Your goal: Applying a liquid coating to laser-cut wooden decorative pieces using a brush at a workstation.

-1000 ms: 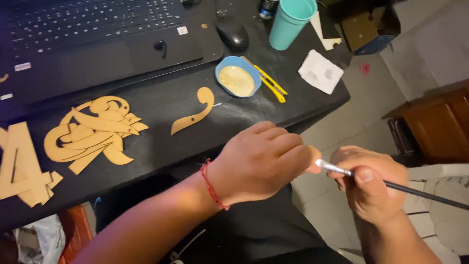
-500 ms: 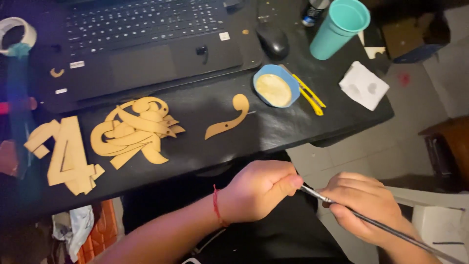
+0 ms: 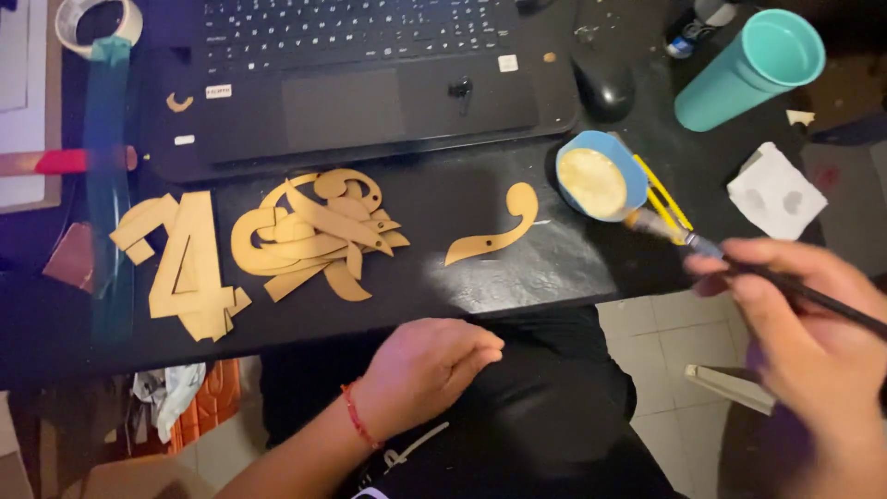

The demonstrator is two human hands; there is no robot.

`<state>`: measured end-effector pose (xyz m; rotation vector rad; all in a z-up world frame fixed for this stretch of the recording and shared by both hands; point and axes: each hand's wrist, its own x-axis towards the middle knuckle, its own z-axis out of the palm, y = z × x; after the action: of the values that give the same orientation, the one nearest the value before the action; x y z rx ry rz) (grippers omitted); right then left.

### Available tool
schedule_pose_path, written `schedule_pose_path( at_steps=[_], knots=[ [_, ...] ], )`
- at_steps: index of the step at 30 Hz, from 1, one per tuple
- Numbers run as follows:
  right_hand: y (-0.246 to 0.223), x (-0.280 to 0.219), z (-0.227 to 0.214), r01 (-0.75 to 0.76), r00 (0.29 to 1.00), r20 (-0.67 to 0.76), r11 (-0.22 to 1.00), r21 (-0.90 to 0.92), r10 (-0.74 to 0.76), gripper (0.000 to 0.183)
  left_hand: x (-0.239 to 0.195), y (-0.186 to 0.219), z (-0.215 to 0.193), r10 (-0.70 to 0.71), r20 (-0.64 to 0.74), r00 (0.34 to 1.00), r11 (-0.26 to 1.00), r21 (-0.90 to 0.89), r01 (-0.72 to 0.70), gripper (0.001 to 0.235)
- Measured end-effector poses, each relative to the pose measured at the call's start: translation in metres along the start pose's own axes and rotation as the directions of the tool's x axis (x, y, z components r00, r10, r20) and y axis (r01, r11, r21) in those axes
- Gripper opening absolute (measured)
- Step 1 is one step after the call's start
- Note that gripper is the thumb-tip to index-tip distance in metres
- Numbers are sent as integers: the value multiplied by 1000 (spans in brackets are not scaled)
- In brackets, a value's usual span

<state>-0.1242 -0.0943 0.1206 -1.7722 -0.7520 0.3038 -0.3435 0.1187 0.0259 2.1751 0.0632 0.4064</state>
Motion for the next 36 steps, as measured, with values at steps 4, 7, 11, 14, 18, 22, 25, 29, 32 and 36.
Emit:
schedule_pose_path(
  at_steps=[4,7,11,14,18,22,25,29,32,36],
  knots=[
    [-3,11,4,-99,991,-117,965,-242,72,10,4,0,-13,168,-154,974,943,314,-113,52],
    [30,14,-13,46,996,-55,946,-321,-67,8,11,-2,-20,206,-186,961,907,404,-116,54],
    [35,14,-13,92,995,-13,935,-343,-103,9,35,-16,-19,12,-167,986,858,508,76,53],
    [25,15,-8,146,989,43,929,-339,-140,6,50,-28,-17,-58,-210,976,645,738,197,52],
    [10,13,-1,256,965,138,925,-280,-225,10,53,-28,-21,194,-300,934,731,679,66,13],
    [13,11,15,38,999,8,988,-150,-37,14,47,-26,-24,-33,-176,984,950,300,86,10],
    [1,19,39,13,989,145,982,-189,15,43,59,6,-49,-381,18,924,917,-119,381,28],
    [0,20,55,7,986,166,990,-143,17,41,62,22,-57,-234,43,971,971,-43,236,26],
    [-13,16,60,3,980,194,981,-193,36,20,59,23,-56,-159,-33,987,981,-120,154,21],
    [-4,3,61,438,898,216,809,-391,-382,13,51,19,-55,-217,-237,947,965,-195,173,17]
  ],
)
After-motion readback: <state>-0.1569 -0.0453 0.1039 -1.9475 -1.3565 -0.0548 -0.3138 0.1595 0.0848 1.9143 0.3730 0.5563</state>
